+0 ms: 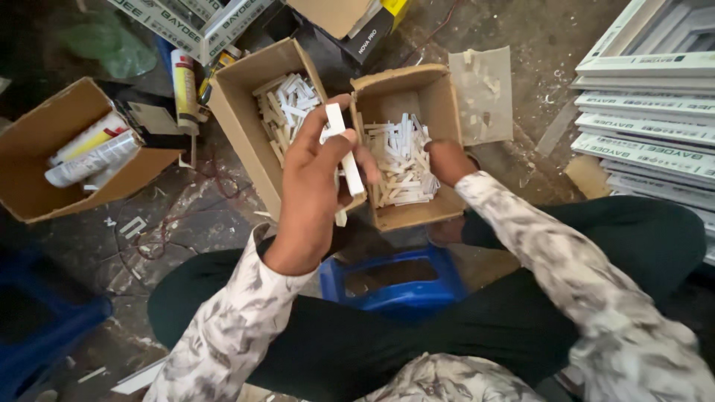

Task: The person sits on a stool and sorts small white plastic clips from one cardboard box into another. They pick up clips with both hands, inspect them, and place them into the second box, occasionally adjusting the pile.

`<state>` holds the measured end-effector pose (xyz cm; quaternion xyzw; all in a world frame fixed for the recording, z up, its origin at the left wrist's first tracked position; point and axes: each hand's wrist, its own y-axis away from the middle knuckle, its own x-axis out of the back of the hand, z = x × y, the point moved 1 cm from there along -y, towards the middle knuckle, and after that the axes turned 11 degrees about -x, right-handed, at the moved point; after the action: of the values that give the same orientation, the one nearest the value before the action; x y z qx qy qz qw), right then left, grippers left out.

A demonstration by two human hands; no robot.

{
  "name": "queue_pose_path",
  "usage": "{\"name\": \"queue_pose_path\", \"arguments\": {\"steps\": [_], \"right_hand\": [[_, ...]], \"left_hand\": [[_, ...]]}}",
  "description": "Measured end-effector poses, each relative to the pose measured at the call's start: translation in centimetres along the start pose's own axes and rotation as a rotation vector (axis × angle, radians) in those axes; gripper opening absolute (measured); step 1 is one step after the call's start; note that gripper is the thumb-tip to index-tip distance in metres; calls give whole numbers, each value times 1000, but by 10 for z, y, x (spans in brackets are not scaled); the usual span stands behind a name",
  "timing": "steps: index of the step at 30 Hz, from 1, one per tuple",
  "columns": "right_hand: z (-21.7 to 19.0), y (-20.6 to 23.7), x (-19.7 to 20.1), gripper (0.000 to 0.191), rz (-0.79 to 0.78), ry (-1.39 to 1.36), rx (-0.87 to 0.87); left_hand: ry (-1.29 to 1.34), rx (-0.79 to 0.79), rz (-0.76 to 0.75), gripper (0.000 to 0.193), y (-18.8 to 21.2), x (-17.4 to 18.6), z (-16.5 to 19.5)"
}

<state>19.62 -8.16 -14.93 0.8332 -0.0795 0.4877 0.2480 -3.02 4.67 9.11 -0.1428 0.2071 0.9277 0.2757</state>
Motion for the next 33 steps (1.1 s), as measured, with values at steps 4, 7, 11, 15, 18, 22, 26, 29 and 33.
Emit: {"name": "queue_pose_path", "arguments": {"steps": [4, 7, 11, 15, 18, 22, 26, 29, 33], "right_hand": [[-19, -32, -16, 22, 53, 33, -13], [-27, -54, -19, 18, 49, 55, -28], [-39, -67, -19, 48, 232, -31, 99], [-50, -82, -24, 50, 203, 41, 124], [-61, -96, -29, 37, 189, 151, 140], [-82, -98, -45, 32, 182, 58, 260], [-85, -98, -51, 16, 10, 155, 141], [-74, -100, -40, 22, -179, 403, 147], [-58, -83, -1, 31, -423, 196, 153]], "left_hand": [[31, -22, 59, 42, 6, 8, 10], [0, -13, 106, 42, 1, 18, 14], [8, 52, 126, 42, -3, 31, 14], [65, 41, 67, 43, -3, 37, 14], [63, 0, 32, 42, -3, 38, 13], [-17, 3, 78, 37, -9, 41, 7], [-10, 1, 83, 31, -17, 45, -2], [-26, -95, 15, 24, -21, 46, -11], [-24, -131, -40, 17, -27, 46, -28]]}}
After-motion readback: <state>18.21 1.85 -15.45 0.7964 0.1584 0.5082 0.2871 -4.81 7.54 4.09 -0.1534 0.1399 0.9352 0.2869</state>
